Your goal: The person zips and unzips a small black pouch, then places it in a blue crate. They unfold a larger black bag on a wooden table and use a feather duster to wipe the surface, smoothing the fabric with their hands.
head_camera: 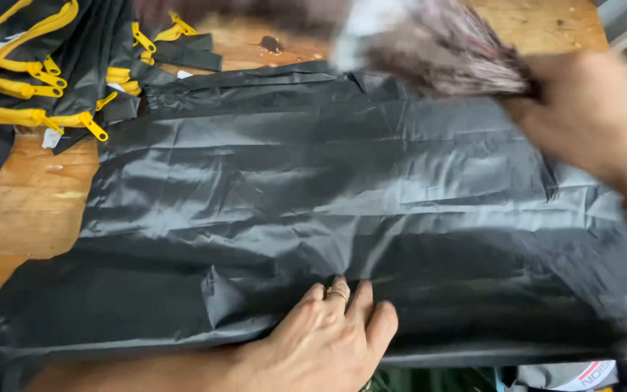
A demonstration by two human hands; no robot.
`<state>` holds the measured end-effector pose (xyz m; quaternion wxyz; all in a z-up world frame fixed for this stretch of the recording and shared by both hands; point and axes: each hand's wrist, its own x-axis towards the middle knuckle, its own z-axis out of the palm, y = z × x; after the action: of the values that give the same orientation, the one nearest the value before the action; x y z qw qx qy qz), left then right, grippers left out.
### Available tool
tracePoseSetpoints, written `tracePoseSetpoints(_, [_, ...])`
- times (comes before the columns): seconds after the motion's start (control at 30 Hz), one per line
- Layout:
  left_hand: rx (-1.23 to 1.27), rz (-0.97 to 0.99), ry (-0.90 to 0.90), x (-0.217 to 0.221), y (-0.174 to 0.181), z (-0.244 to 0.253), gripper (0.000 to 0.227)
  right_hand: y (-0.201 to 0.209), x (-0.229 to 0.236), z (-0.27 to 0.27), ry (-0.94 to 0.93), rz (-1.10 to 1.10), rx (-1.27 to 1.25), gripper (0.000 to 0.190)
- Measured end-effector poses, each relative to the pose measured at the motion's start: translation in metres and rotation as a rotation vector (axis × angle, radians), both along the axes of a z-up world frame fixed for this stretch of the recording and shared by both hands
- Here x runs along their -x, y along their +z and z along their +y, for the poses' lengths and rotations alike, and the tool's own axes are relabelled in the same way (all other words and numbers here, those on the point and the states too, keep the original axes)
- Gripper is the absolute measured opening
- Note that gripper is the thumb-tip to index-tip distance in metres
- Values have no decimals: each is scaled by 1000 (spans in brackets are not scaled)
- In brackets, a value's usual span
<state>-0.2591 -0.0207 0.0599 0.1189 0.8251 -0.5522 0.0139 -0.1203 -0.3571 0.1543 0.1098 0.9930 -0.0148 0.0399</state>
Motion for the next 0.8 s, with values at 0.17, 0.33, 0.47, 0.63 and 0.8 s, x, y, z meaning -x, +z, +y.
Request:
tracePoseSetpoints(0.17, [-82, -74, -26, 4, -10, 1, 48, -56, -45, 28, -188, 224, -923, 9])
tracePoseSetpoints(0.33, [-190, -29, -40, -1, -15, -1, 52, -84, -83, 38, -157, 285, -802, 35])
tracePoseSetpoints(0.47, [-241, -19, -50, -7, -17, -2, 59, -124, -109, 22, 153, 142, -563, 62])
tracePoseSetpoints(0.63, [-185, -36, -21, -16, -13, -3, 51, -145, -126, 12, 98, 99, -520, 41])
tracePoseSetpoints(0.8, [-166, -118, 13, -30, -12, -6, 39, -134, -128, -3, 26, -37, -505, 29])
